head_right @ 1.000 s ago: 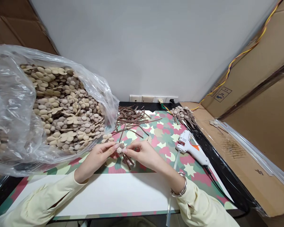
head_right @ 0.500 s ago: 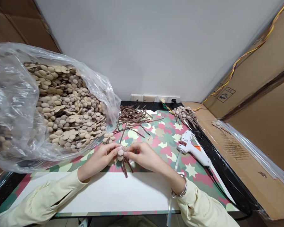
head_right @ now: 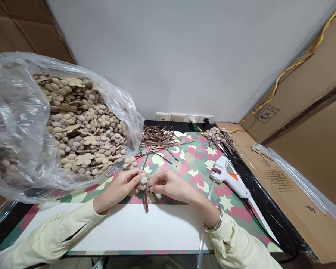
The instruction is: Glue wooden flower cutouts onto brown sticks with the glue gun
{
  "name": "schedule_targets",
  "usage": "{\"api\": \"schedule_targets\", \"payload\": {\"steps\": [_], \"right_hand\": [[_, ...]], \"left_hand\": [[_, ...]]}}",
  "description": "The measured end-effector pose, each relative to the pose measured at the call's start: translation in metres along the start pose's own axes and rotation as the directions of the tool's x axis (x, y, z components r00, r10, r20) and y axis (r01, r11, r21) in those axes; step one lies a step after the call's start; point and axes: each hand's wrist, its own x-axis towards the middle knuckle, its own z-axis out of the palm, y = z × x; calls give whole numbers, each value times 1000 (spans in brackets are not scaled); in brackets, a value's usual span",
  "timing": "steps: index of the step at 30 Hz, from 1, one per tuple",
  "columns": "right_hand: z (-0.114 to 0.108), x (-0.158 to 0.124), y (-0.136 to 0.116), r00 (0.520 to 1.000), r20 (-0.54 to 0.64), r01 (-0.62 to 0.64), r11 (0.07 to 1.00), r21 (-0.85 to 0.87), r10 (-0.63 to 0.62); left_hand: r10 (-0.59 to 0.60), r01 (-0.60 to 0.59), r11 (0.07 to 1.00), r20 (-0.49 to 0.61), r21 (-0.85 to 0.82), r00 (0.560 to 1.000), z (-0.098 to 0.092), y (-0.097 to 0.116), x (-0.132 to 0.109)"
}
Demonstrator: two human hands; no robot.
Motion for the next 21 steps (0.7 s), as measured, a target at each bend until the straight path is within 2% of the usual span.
{"api": "schedule_targets", "payload": {"steps": [3,7,13,18,21], "right_hand": [[-3,-2,-1,999,-40,17,996,-83,-21],[-5,-7,-4,998,-38,44,991,-127,-49],[-4,-5,-6,997,56,58,998,-19,-57],[-3,-2,-2,997,80,11,992,122,-21],[-3,-3,-1,998,61,-6,994,110,-1]], "left_hand": [[7,-7,999,4,38,1000,1,-2,0],[13,-13,997,-1,76,1000,2,-4,0],[17,-15,991,-14,131,1000,3,-5,0],[22,-25,994,32,102,999,3,-4,-1],[34,-40,994,56,97,998,3,-3,-1]]}}
